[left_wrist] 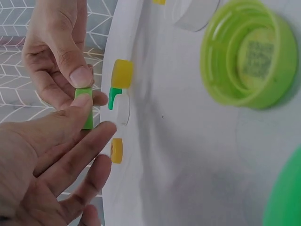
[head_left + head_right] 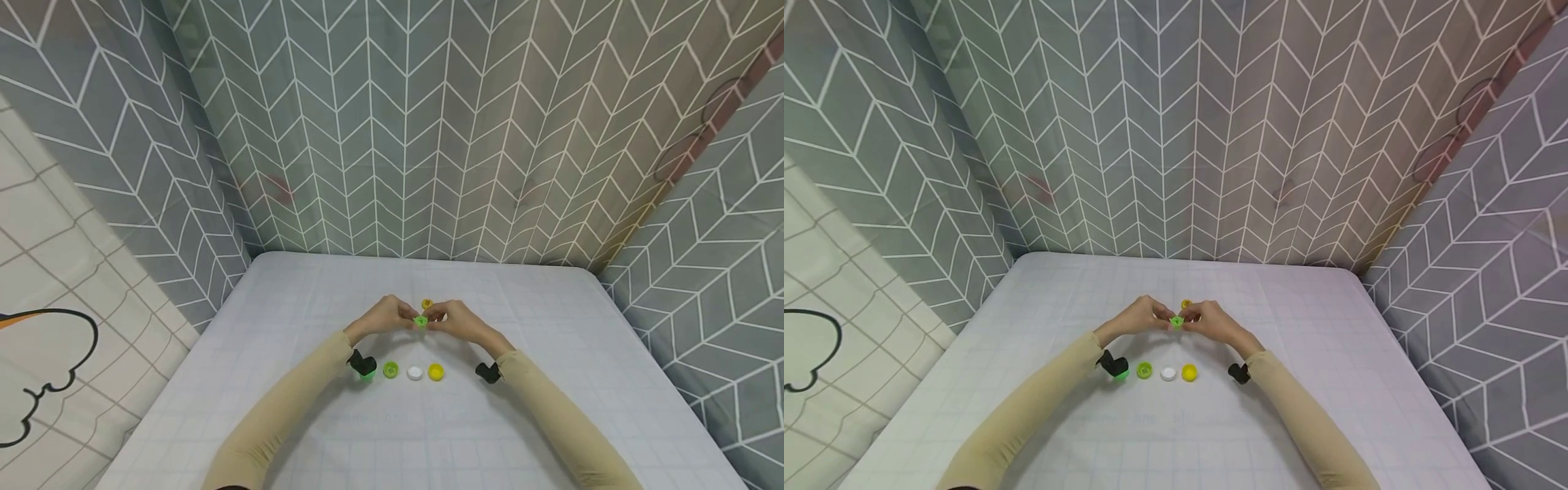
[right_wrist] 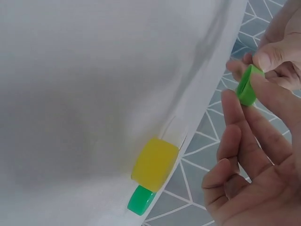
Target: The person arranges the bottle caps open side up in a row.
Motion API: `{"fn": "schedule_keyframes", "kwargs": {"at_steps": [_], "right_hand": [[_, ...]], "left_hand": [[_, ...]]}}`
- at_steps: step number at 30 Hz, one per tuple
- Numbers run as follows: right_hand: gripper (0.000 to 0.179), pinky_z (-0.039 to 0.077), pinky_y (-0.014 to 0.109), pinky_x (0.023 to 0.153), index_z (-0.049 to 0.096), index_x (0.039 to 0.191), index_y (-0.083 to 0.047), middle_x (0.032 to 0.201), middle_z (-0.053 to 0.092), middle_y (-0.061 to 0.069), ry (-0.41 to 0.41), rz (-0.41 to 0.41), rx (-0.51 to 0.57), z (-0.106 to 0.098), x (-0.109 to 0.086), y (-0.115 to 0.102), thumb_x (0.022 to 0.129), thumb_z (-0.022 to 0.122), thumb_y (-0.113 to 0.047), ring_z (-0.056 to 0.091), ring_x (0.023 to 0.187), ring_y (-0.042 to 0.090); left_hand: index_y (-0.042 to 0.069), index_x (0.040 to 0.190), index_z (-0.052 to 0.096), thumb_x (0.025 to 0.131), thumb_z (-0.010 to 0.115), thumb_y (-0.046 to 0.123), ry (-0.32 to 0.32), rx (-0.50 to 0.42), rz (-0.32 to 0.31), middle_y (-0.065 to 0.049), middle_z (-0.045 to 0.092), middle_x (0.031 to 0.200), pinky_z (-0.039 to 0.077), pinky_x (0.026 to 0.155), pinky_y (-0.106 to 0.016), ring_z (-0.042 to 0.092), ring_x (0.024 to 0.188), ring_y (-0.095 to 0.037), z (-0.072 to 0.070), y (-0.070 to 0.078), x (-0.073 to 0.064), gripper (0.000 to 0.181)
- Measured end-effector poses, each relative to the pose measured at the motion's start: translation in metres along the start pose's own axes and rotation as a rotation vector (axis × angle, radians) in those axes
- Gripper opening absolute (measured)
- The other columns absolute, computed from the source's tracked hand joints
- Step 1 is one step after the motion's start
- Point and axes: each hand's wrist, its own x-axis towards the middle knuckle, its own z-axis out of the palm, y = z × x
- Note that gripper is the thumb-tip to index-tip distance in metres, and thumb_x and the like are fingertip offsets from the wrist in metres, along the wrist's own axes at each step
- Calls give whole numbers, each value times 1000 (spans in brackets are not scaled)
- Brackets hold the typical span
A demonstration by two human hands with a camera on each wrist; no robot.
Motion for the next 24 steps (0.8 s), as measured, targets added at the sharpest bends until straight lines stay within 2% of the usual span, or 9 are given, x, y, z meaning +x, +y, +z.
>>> {"fn": "schedule_keyframes", "kwargs": {"at_steps": [8,19,24], "right_hand": [[23,46,26,66,65,107,-10,85,66,-2,-9,20,37,3,-7,-5,85,64,-19,57,79,16],[26,45,26,67,66,107,-11,85,65,-4,5,1,2,3,-10,-13,84,65,-22,54,77,11],[25,45,27,69,67,105,-12,86,65,-5,35,-16,-21,4,-11,-15,83,66,-22,56,77,11]], "left_hand": [[13,100,69,72,77,28,-22,-66,-49,7,69,74,49,71,-27,64,73,-6,3,3,-8,33],[15,99,64,75,75,20,-50,-146,-53,4,70,75,48,75,-30,65,76,-8,3,4,-8,27],[15,98,62,74,75,23,-32,-175,-58,4,70,75,48,78,-33,66,76,-9,3,4,-9,28]]}}
